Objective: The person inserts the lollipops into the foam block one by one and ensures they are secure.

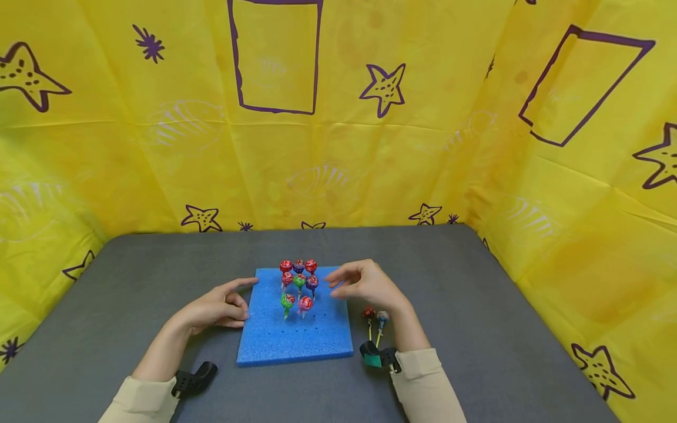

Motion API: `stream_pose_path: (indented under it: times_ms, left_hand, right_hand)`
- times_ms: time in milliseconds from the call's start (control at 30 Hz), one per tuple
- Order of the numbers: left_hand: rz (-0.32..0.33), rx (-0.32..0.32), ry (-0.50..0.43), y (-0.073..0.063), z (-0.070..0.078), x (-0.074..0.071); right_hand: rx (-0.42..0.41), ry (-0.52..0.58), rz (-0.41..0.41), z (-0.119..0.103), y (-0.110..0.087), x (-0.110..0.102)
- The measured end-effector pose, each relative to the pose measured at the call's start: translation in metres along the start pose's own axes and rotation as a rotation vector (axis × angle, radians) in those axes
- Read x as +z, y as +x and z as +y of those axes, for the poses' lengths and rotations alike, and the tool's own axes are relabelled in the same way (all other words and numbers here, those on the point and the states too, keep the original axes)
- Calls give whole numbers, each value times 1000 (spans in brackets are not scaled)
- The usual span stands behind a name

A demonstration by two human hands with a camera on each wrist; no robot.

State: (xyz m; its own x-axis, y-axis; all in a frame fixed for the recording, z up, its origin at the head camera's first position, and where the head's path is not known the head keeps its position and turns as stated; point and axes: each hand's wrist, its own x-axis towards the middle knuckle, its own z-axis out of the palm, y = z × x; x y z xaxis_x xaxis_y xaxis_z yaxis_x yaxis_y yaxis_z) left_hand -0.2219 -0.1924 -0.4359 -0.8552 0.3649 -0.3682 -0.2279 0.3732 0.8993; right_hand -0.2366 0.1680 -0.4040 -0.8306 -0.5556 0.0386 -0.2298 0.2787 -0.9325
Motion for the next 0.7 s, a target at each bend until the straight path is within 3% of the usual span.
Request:
stream_pose_path:
  times_ms: [333,700]
  left_hand:
    - [-1,1,-1,0,0,0]
    - [-6,11,-6,1,-1,0]
  right_hand:
    - [68,-101,-25,7,-8,-21]
    - [111,-123,-57,14,-20,-40]
